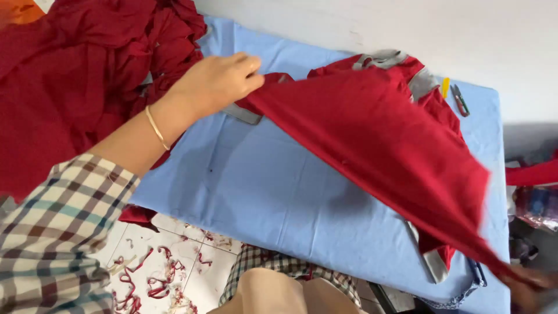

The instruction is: The person uses a seam ripper to remove stitches from a red garment laid on a blue surface, then switches to scissors to cut along the seam and remove a strip of fabric. The person adjusts the garment and continues cutting along the seam line.

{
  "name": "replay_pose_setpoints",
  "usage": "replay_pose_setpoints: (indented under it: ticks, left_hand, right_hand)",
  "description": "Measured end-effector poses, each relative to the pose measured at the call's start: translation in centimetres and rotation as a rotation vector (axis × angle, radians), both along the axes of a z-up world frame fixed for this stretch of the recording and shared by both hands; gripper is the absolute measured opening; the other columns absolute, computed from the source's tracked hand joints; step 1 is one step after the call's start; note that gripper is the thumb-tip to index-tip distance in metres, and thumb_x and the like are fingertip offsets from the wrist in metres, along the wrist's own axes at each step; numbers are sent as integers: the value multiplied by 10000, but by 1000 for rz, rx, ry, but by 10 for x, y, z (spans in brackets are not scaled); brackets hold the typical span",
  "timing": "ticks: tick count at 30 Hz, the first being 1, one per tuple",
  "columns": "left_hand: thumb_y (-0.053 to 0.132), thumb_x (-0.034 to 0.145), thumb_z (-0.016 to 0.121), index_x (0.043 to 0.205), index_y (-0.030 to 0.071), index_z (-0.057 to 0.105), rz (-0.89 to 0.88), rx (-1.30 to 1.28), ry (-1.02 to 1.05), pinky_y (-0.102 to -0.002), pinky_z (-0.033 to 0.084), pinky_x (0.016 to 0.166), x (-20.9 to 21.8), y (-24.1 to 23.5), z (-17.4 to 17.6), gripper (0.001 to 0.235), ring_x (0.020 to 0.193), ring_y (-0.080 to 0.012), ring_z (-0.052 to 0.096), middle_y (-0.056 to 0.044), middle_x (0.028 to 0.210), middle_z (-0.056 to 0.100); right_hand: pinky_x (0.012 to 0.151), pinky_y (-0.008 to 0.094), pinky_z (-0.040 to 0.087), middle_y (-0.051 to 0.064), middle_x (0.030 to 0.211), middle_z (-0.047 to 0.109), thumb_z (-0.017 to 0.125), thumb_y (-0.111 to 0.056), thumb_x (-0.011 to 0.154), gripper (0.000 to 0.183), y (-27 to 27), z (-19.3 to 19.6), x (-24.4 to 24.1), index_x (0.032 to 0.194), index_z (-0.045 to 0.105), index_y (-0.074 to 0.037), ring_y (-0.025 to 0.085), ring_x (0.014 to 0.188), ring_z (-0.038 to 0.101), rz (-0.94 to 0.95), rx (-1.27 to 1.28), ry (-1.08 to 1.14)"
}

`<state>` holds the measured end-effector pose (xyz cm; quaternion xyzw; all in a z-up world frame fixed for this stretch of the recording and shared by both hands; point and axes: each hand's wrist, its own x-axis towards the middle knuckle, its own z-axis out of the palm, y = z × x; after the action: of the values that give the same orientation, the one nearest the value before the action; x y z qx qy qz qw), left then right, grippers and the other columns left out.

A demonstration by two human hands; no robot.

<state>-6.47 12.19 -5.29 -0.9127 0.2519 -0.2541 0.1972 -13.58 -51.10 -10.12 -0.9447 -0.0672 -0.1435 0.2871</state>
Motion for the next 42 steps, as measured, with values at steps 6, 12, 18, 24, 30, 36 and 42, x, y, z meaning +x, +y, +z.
replay_pose_setpoints:
  ticks: [6,12,18,24,30,36,42]
  left_hand:
    - [-83,618,672,962,158,624,388,-71,-51,-374,386,344,15,57,-73,423,502,-280,595,-28,791,591]
    - [-169,780,495,1076,49,701,356,-826,-241,-521,483,538,67,64,-70,421,749,-431,640,-185,891,667]
    - [-186,786,551,1363,49,602,678,-970,206,-544,496,968,58,81,-156,626,1196,-480,523,-253,1469,347]
    - [65,918,627,1220,103,636,759,-956,28,-559,509,817,-59,34,-173,305,1041,-428,616,-178,1169,621]
    - [599,921,608,938,162,746,1054,-1259,600,-440,556,693,-173,-110,-145,459,817,-259,744,7,874,796]
    - [463,924,695,850,134,626,941,-1228,452,-481,548,590,-183,-185,-212,345,867,-298,643,-54,857,624]
    - [333,1035,520,868,117,520,607,-1811,271,-352,567,612,-160,-151,-192,273,604,-161,552,-11,698,519]
  right_hand:
    - [568,227,371,-4,592,555,949,-178,661,272,100,-21,-28,800,729,-95,47,571,435,138,83,101]
    - [484,194,518,-31,670,786,956,-213,595,244,167,-65,-43,751,776,-157,28,513,668,603,435,262]
    - [552,237,505,23,755,774,951,-135,695,218,227,-88,-55,836,797,-73,85,653,640,653,531,745]
    - [556,218,520,-31,815,836,912,-195,714,269,203,-102,-46,965,831,-144,47,590,652,427,363,552]
    - [539,265,348,-53,631,525,889,-272,784,284,180,-123,-20,832,660,-112,69,587,351,234,149,281]
    - [510,268,356,-45,611,508,905,-337,766,349,182,-144,-13,825,634,-125,68,541,401,256,30,256]
    - [508,232,377,-48,758,618,894,-254,761,393,195,-122,-29,724,533,-104,13,555,398,221,137,321]
